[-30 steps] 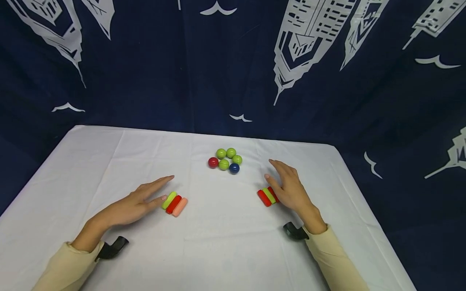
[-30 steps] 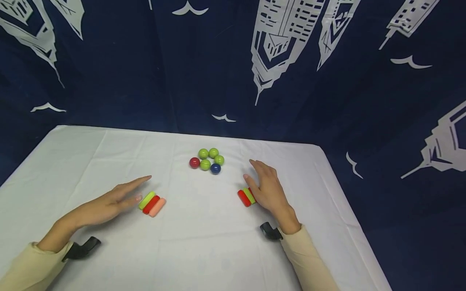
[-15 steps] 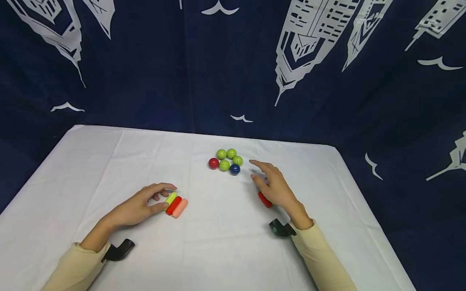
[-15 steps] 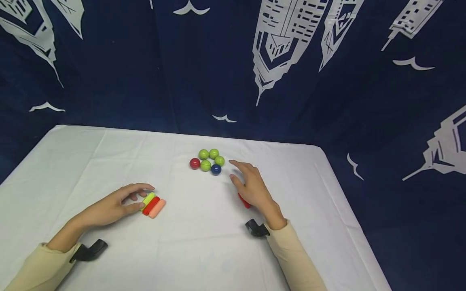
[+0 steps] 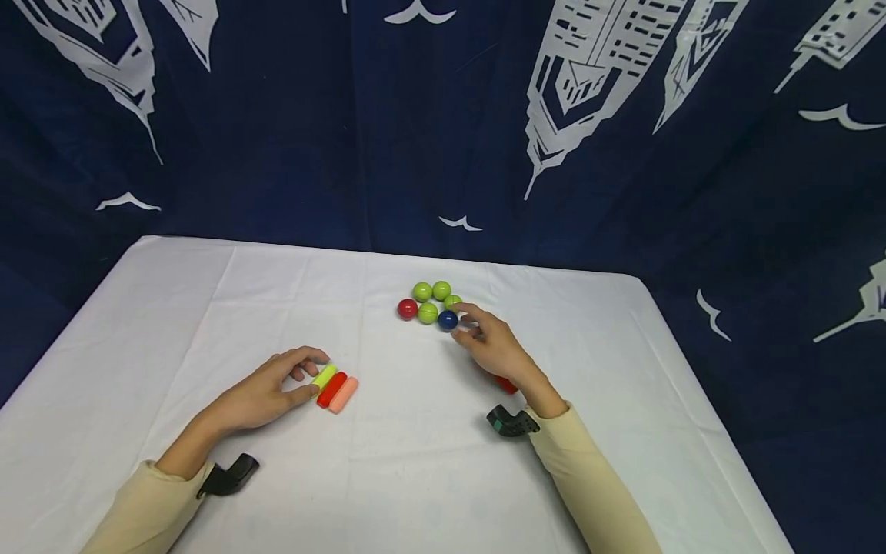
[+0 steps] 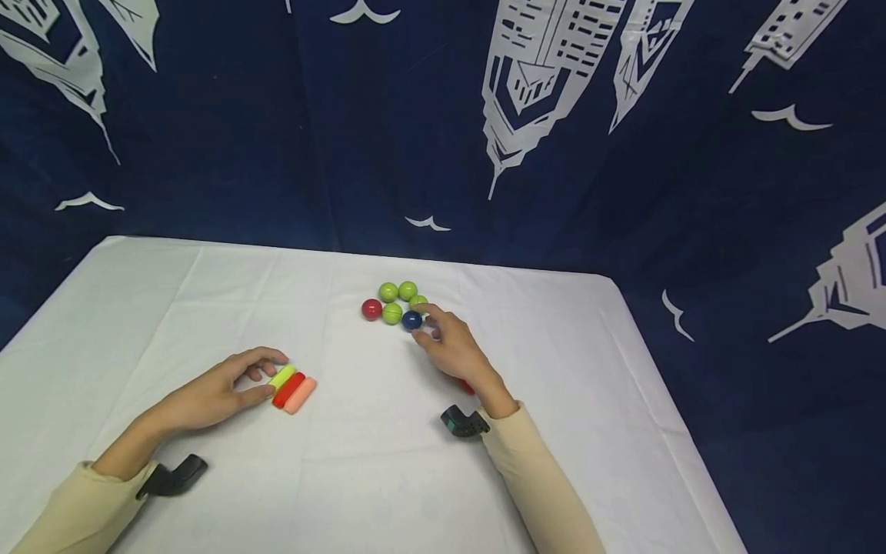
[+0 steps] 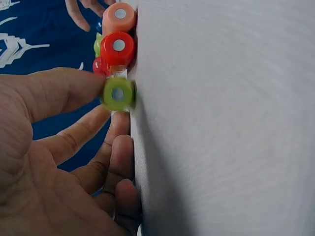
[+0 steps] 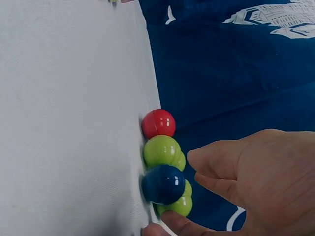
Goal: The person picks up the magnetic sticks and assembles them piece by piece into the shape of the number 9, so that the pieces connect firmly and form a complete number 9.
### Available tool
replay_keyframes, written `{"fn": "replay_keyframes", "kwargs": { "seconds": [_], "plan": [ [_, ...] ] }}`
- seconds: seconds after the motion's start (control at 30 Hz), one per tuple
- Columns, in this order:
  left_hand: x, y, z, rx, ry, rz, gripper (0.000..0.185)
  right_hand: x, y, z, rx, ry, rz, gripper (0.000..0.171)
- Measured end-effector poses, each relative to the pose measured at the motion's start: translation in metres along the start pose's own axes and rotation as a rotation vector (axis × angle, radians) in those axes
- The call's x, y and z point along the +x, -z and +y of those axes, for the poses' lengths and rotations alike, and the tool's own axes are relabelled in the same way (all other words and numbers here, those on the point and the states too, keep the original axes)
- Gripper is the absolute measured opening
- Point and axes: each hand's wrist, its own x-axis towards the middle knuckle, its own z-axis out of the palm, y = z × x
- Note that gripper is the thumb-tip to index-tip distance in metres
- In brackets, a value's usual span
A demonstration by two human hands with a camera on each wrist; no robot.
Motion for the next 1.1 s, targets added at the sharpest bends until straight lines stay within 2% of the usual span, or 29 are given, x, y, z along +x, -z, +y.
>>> {"fn": "replay_keyframes", "kwargs": {
  "seconds": [0.3, 0.57, 0.9, 1.1],
  "plan": [
    [0.001, 0.004, 0.005, -0.024, 0.027, 0.011, 0.031, 0.003, -0.006, 0.000, -0.036, -0.016, -0.010, 0.047],
    [0.001, 0.004, 0.004, -0.020, 0.037, 0.018, 0.030, 0.006, -0.008, 0.001, -0.045, -0.014, -0.009, 0.040],
    [0.000, 0.003, 0.004, -0.022, 0.042, 0.032, 0.029, 0.005, -0.011, -0.001, -0.044, 0.037, -0.008, 0.034],
    [0.000, 0.002, 0.004, -0.009, 0.016, 0.031, 0.029, 0.004, -0.014, -0.005, -0.073, 0.063, -0.002, 0.032]
  ]
}}
